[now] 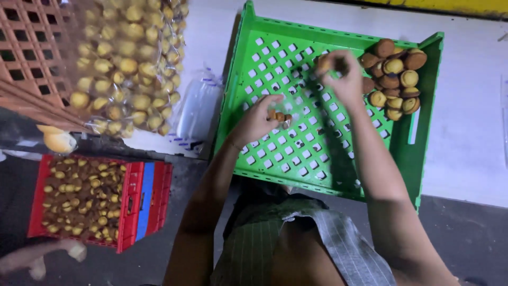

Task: Packing small walnut-shaped breads from a green plastic crate into individual or small plastic bags.

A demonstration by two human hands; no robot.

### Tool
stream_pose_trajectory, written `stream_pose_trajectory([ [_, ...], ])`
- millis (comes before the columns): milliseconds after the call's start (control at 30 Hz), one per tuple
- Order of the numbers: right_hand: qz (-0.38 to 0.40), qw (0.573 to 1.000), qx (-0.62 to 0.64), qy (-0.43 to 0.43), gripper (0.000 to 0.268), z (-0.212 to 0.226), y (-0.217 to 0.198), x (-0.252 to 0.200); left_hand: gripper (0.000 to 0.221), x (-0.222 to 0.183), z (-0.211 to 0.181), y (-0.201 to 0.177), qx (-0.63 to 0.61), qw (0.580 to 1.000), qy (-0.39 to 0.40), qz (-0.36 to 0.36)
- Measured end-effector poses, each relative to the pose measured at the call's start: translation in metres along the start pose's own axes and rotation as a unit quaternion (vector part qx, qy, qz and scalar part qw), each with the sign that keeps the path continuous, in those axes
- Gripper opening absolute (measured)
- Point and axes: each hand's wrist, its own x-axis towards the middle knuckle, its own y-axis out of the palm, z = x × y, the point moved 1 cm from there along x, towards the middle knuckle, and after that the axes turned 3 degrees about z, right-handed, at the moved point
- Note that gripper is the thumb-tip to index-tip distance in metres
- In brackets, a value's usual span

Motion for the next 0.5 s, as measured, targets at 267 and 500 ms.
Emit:
stream_pose_trajectory([
  [267, 0.491, 0.871, 0.018, -0.014, 0.015, 0.141, 0.000, -0.014, 0.061, -0.013, -0.046, -0.019, 0.034, 0.993, -0.105, 0.038],
  [500, 0.037, 0.937, -0.336, -0.089, 0.027, -0.070, 0.057, -0.002, 0.068, -0.018, -0.026, -0.035, -0.086, 0.991, -0.101, 0.021],
])
